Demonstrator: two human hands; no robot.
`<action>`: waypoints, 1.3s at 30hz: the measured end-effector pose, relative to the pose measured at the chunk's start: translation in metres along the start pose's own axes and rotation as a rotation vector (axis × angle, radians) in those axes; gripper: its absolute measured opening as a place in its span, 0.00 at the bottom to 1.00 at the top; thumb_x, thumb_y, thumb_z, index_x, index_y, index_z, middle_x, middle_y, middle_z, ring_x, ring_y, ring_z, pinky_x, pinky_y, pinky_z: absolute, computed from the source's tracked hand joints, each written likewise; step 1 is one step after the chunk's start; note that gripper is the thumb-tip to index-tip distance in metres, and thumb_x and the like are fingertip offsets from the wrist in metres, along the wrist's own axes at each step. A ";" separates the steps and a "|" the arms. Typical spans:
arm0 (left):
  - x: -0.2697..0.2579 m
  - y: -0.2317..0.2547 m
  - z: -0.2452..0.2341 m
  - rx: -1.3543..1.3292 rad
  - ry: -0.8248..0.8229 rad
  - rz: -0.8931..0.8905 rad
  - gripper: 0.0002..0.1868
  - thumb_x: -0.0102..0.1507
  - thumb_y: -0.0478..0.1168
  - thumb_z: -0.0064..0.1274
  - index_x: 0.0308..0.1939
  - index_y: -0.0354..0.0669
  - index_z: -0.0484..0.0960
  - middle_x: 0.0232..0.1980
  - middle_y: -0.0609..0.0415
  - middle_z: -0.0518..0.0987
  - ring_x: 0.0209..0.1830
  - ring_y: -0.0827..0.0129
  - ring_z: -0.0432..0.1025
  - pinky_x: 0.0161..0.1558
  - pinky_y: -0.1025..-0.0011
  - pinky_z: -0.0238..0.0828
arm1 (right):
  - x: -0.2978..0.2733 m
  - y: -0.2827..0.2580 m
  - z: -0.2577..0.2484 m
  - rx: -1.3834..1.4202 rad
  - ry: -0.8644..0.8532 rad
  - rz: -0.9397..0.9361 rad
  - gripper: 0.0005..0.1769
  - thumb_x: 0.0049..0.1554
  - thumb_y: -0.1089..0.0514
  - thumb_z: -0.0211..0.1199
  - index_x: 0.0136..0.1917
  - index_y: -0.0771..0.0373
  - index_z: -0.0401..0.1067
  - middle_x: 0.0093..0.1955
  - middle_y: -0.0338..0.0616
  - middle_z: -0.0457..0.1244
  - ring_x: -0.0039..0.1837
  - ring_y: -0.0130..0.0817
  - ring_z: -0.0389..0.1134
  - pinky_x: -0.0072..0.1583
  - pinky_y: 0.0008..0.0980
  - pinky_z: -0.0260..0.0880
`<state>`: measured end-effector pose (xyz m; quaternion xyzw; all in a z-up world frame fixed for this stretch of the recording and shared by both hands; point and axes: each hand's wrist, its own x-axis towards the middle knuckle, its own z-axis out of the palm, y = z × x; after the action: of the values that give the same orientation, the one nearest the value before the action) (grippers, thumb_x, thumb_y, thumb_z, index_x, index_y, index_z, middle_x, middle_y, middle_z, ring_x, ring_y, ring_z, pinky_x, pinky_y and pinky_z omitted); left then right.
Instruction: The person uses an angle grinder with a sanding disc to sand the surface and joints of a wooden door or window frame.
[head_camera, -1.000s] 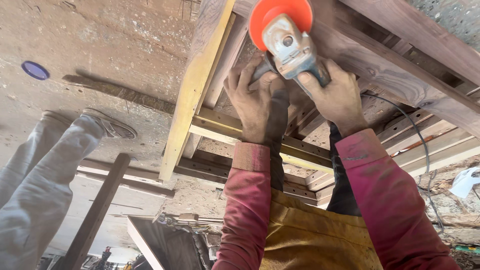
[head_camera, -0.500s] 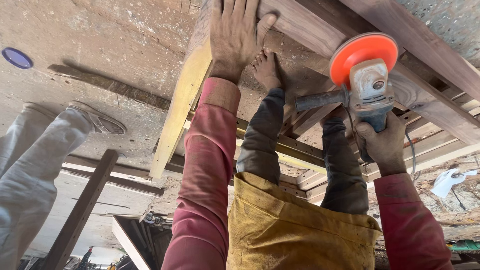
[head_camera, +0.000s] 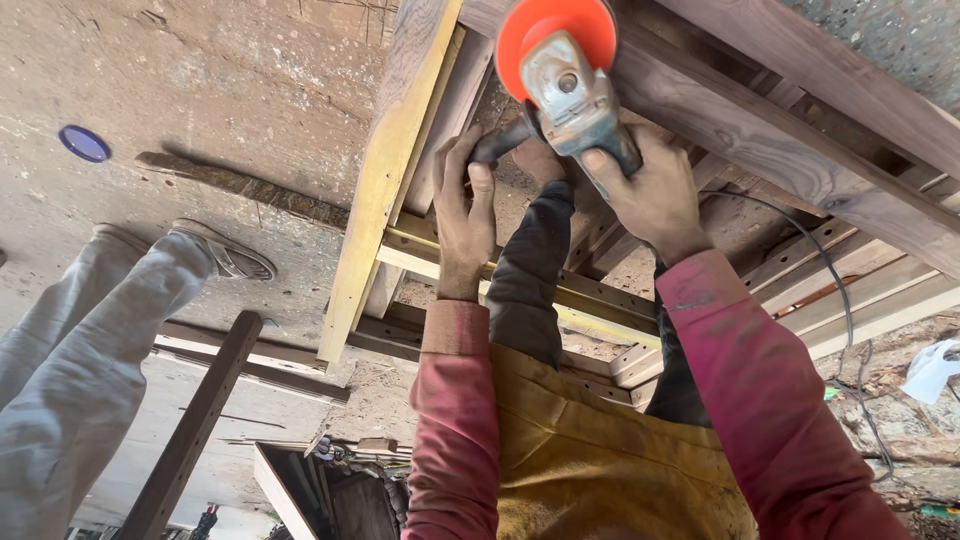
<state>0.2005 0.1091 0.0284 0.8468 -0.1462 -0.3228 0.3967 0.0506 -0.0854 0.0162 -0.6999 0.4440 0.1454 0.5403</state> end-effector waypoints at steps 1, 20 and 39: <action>0.009 0.000 -0.001 0.055 0.047 -0.032 0.25 0.77 0.55 0.42 0.63 0.36 0.76 0.59 0.41 0.75 0.61 0.50 0.72 0.65 0.54 0.68 | 0.011 -0.012 0.005 -0.005 -0.003 -0.064 0.34 0.62 0.33 0.66 0.59 0.69 0.73 0.45 0.57 0.71 0.48 0.50 0.75 0.51 0.47 0.73; 0.041 -0.034 0.006 0.759 -0.216 0.052 0.34 0.66 0.73 0.41 0.45 0.45 0.75 0.38 0.46 0.80 0.36 0.43 0.79 0.33 0.49 0.74 | 0.004 -0.020 0.010 -0.107 -0.076 0.147 0.37 0.57 0.27 0.67 0.53 0.66 0.73 0.41 0.53 0.70 0.47 0.53 0.75 0.54 0.51 0.73; -0.041 0.005 0.149 0.788 -0.437 0.395 0.29 0.67 0.69 0.43 0.43 0.47 0.76 0.35 0.48 0.79 0.24 0.53 0.79 0.21 0.57 0.73 | -0.114 0.166 -0.035 0.141 0.167 0.212 0.36 0.64 0.31 0.64 0.64 0.66 0.72 0.48 0.58 0.69 0.52 0.54 0.74 0.54 0.46 0.71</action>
<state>0.0709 0.0406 -0.0204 0.8008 -0.4950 -0.3318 0.0599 -0.1527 -0.0666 0.0033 -0.6191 0.5681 0.1114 0.5307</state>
